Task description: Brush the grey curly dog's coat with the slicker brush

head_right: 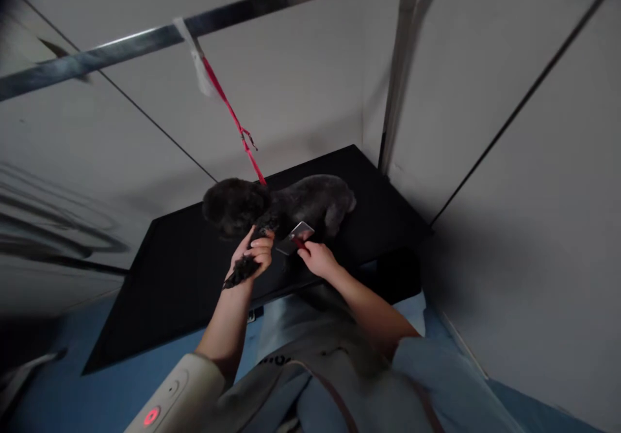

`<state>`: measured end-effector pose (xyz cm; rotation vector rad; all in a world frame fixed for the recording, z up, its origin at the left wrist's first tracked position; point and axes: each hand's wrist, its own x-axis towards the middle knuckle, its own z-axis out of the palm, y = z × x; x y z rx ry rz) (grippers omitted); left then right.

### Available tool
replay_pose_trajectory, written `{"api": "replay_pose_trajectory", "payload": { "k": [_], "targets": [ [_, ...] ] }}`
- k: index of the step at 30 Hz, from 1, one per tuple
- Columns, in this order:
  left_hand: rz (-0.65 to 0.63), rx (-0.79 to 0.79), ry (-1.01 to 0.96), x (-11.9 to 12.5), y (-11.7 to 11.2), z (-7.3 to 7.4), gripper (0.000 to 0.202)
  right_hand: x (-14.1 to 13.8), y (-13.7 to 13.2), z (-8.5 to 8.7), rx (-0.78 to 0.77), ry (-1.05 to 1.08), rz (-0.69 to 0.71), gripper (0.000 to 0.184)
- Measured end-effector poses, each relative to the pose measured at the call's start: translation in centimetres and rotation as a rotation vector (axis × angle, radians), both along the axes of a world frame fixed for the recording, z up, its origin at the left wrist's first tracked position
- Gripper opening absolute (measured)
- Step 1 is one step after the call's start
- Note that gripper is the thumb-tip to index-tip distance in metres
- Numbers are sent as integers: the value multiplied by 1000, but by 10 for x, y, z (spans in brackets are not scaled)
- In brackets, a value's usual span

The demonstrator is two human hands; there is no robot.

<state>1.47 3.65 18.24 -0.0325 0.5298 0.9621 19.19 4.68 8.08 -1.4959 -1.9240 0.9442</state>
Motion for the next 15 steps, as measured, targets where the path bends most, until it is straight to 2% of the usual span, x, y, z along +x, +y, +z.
{"api": "replay_pose_trajectory", "payload": {
  "k": [3, 6, 9, 12, 15],
  "targets": [
    [-30, -16, -50, -11, -7, 3, 26, -4, -7, 4, -59, -31, 65, 24],
    [-42, -14, -87, -21, -15, 8, 23, -15, -13, 10, 26, 123, 42, 24],
    [16, 5, -81, -27, -26, 14, 21, -26, -19, 10, -11, 244, 49, 22],
    [75, -9, -32, -31, -37, 16, 20, -34, -29, 9, -135, 205, 135, 25],
    [114, -3, 2, -34, -47, 15, 21, -42, -29, 14, -42, 232, 181, 24]
  ]
}}
